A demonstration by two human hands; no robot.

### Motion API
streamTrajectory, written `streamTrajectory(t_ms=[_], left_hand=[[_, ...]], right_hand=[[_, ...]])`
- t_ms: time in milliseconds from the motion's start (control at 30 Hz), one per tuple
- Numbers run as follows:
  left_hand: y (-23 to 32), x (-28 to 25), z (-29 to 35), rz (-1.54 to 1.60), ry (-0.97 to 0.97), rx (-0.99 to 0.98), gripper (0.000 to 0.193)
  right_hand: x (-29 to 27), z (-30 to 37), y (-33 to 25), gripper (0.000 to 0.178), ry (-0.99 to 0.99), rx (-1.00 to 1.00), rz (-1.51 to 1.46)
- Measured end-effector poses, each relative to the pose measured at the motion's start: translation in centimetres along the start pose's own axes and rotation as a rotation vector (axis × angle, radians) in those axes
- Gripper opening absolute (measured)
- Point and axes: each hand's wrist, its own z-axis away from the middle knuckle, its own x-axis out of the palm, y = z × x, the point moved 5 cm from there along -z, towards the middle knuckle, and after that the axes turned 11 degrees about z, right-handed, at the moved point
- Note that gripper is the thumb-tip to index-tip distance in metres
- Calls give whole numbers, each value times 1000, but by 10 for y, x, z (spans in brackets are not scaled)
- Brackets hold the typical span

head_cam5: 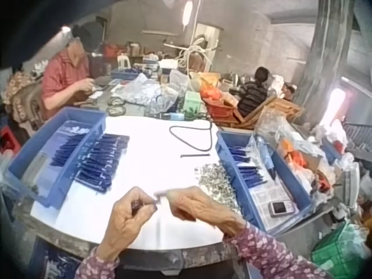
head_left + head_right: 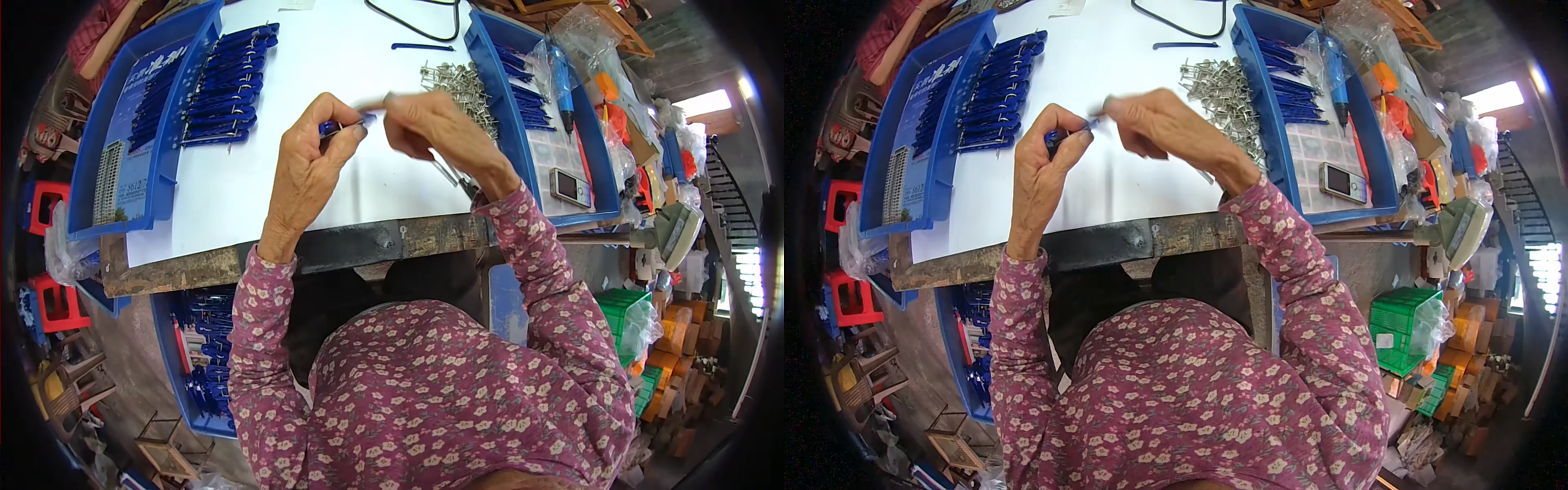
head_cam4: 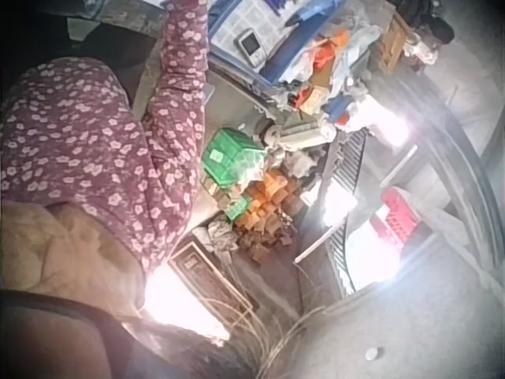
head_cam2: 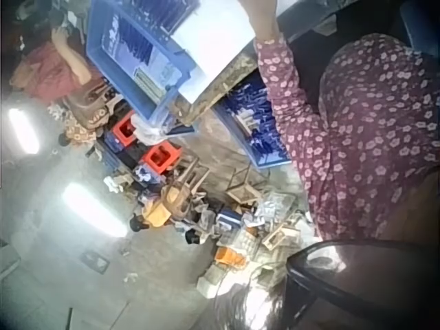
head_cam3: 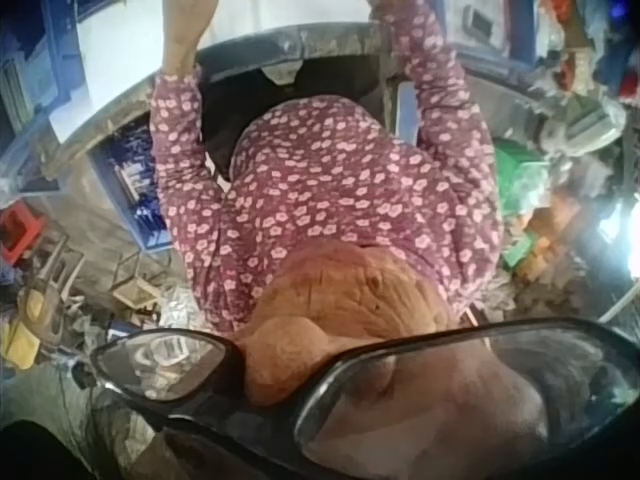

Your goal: Assembling small metal components onto blue plastic strips at a manual workstation.

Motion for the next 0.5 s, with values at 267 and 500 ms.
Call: streamTrajectory(t_ms=[267, 500], left_hand=[[2, 0, 0, 33, -18, -17, 9], [-9, -5, 5, 132, 9, -5, 7]], right_hand=[[4, 7, -3, 53, 27, 19, -83], [14, 7, 7, 27, 22, 13, 46]])
